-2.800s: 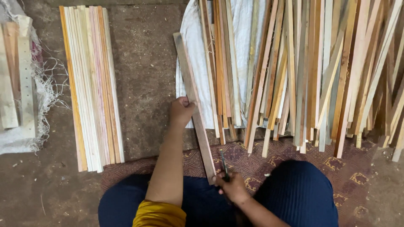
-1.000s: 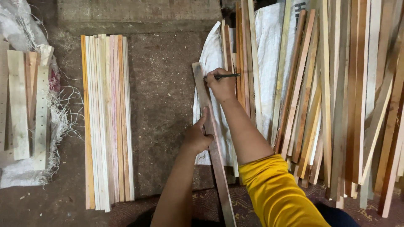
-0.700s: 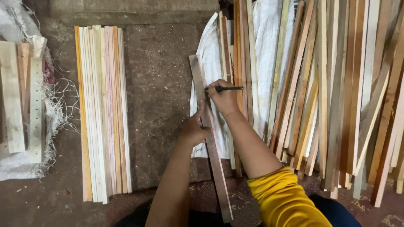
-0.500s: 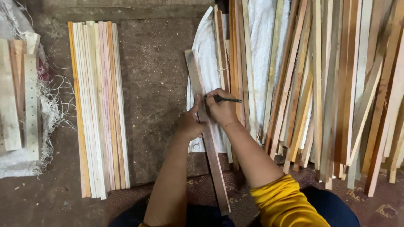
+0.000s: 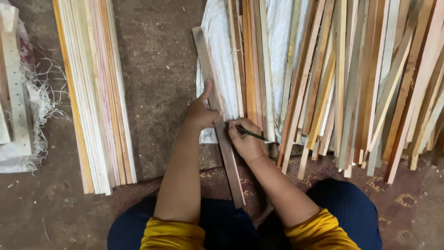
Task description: Marking wooden strips with a pencil and sorting them into piles
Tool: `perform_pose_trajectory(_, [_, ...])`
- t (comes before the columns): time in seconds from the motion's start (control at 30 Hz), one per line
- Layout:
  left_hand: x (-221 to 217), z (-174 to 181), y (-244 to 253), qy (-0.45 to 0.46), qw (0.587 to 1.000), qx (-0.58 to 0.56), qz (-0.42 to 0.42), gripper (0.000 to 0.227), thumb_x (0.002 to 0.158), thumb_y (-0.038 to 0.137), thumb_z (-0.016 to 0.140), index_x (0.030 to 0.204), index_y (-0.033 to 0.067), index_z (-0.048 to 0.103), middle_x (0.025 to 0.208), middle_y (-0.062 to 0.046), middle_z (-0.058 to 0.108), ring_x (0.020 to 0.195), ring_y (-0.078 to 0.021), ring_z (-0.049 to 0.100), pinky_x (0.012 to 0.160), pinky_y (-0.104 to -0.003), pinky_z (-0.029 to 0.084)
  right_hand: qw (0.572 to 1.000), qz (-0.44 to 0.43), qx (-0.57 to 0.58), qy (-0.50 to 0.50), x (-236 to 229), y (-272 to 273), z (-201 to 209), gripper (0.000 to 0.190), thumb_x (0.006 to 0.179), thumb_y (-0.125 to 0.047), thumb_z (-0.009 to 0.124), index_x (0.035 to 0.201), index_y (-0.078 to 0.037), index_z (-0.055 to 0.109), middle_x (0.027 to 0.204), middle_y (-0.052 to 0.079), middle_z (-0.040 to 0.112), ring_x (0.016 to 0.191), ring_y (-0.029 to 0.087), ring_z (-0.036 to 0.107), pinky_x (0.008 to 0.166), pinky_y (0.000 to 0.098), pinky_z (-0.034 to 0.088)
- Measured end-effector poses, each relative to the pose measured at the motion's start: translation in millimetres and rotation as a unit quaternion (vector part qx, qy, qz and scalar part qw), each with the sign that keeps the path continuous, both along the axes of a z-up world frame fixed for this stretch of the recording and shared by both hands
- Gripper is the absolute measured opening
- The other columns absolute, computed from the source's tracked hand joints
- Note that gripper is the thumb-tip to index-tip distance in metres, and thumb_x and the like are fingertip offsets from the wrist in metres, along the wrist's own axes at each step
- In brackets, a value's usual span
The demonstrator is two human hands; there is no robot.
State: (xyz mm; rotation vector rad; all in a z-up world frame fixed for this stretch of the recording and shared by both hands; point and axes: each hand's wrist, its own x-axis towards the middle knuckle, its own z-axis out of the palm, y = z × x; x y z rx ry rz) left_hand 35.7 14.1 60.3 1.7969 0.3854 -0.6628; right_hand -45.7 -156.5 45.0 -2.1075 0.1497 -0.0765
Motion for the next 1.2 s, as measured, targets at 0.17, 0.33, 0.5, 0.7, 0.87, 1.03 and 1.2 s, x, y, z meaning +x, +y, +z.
perform_pose_trajectory(0.17, [1,-6,1,-0.009,1.0,-0.001,-0.007,0.095,0.081,0.005,0.069,0.161,0.0372,0.028,0.104,-0.021,0.069,0.086,-0.036,0.076,0.066,-0.035,0.071,1.0,0.007,-0.02,0.013,-41,-14,-13,0.008,0.083,-0.014,0.076,0.088,-0.014,0.081,0.079,0.014,0.076,0.075,0.033,0.074,0.066,0.0409,0.058])
perform_pose_trajectory(0.33, [0,-13,0,-0.014,1.0,0.01,-0.011,0.096,0.079,0.006,0.071,0.159,0.0405,0.03,0.107,-0.02,0.069,0.086,-0.035,0.077,0.065,-0.034,0.07,1.0,0.003,0.007,0.026,-96,-33,-26,0.01,0.08,-0.012,0.077,0.089,-0.012,0.082,0.08,0.012,0.078,0.081,0.03,0.075,0.07,0.0417,0.058])
perform_pose_trajectory(0.5, [2,-4,2,-0.014,1.0,0.013,-0.013,0.094,0.082,0.008,0.068,0.16,0.0412,0.027,0.109,-0.02,0.07,0.082,-0.0342,0.078,0.064,-0.031,0.071,0.998,0.025,0.016,0.06,-146,-47,-24,0.01,0.081,-0.008,0.076,0.088,-0.013,0.083,0.077,0.012,0.078,0.077,0.031,0.076,0.071,0.0415,0.059])
perform_pose_trajectory(0.7, [4,-12,-3,-0.015,0.999,0.045,-0.024,0.097,0.08,0.011,0.07,0.158,0.0472,0.025,0.108,-0.017,0.071,0.077,-0.0299,0.079,0.063,-0.028,0.071,0.996,0.022,0.036,0.082,-174,-55,-7,0.01,0.079,-0.008,0.078,0.087,-0.009,0.083,0.077,0.018,0.078,0.079,0.035,0.077,0.072,0.0429,0.06])
perform_pose_trajectory(0.87, [1,-5,-2,-0.021,0.999,0.04,-0.002,0.096,0.079,0.009,0.072,0.157,0.0461,0.03,0.108,-0.019,0.071,0.086,-0.032,0.078,0.063,-0.03,0.072,0.996,0.05,0.028,0.074,-189,-60,4,0.005,0.079,-0.011,0.078,0.083,-0.01,0.081,0.077,0.014,0.079,0.079,0.034,0.078,0.071,0.0416,0.06])
perform_pose_trajectory(1.03, [-1,3,-5,-0.022,0.999,0.045,-0.011,0.096,0.079,0.009,0.072,0.157,0.0458,0.029,0.108,-0.019,0.07,0.086,-0.0318,0.078,0.064,-0.03,0.072,0.994,0.072,0.007,0.083,-202,-67,8,0.004,0.08,-0.011,0.077,0.082,-0.012,0.081,0.076,0.012,0.079,0.078,0.033,0.078,0.07,0.0407,0.06])
perform_pose_trajectory(1.2, [1,33,-9,0.048,0.997,0.06,-0.013,0.105,0.088,-0.002,0.068,0.161,0.0517,0.017,0.092,0.0,0.06,0.073,-0.0123,0.06,0.066,-0.029,0.068,0.99,0.095,0.035,0.1,-208,-68,10,0.008,0.077,-0.001,0.069,0.083,-0.004,0.072,0.077,0.004,0.073,0.063,0.016,0.063,0.061,0.0263,0.052])
